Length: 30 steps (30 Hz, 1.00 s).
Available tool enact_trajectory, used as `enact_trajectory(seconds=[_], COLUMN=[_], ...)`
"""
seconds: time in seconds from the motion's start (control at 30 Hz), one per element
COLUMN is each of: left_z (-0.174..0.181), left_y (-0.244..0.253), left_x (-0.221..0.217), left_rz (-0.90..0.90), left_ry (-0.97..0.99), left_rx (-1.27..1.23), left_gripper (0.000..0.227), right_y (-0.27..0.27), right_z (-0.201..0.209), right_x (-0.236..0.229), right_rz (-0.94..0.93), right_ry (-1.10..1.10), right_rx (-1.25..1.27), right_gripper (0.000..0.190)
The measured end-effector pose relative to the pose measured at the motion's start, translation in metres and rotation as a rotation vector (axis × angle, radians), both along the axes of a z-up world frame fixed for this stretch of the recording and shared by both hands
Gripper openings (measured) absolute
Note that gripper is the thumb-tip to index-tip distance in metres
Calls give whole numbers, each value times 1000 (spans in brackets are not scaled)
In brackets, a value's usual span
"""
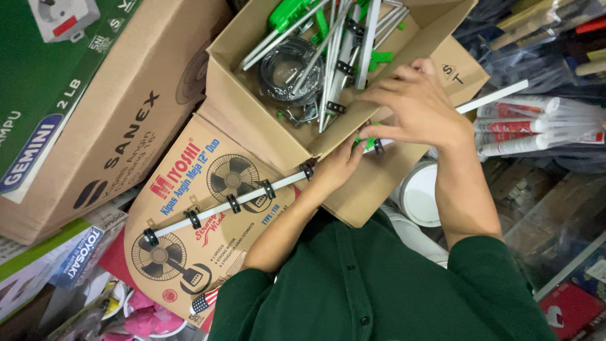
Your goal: The person assembles an antenna by snapping black and green plastic clips onto a metal rod and connecting components by hand.
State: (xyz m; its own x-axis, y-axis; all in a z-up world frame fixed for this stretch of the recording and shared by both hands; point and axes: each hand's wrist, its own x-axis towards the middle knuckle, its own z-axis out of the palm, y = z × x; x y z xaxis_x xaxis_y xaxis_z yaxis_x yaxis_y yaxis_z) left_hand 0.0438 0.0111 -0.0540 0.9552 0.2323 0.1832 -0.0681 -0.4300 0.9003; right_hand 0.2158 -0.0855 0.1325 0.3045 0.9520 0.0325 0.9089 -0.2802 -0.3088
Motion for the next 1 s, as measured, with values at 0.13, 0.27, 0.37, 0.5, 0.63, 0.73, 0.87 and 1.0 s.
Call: enact_trajectory(seconds=[0.13,0.27,0.37,0.5,0.63,0.73,0.87,1.0], left_z=[0,-2,-1,-3,5,19,36,34], left_y=[-3,-5,-4,-2,-1,0,3,7], left_x=[-4,-7,-8,-9,-15,-19,-26,-34], left_rz=[-71,-26,7,11,-22,-7,-65,-127], left_ry=[162,199,168,152,211,133,325,333], left_rx=[-35,20,81,119,130,94,8,36], left_gripper=[44,42,39,38,36,33,35,32], right_y=[-3,-3,-6,-11,-15,-14,-9,6], right_z=[-12,-26,-35,-47,-53,-54,-49,-43], right_x=[-6,-14,-31,-49,-62,-72,-88,-102], right_rz=[-8,-50,-66,-128,-159,-213,-252,-272], right_ry=[-134,-237,-257,-306,-357,-418,-401,-350], right_rx=[-47,-26,85,182,304,285,244,191], right_gripper=[48,30,29,27,29,27,24,20])
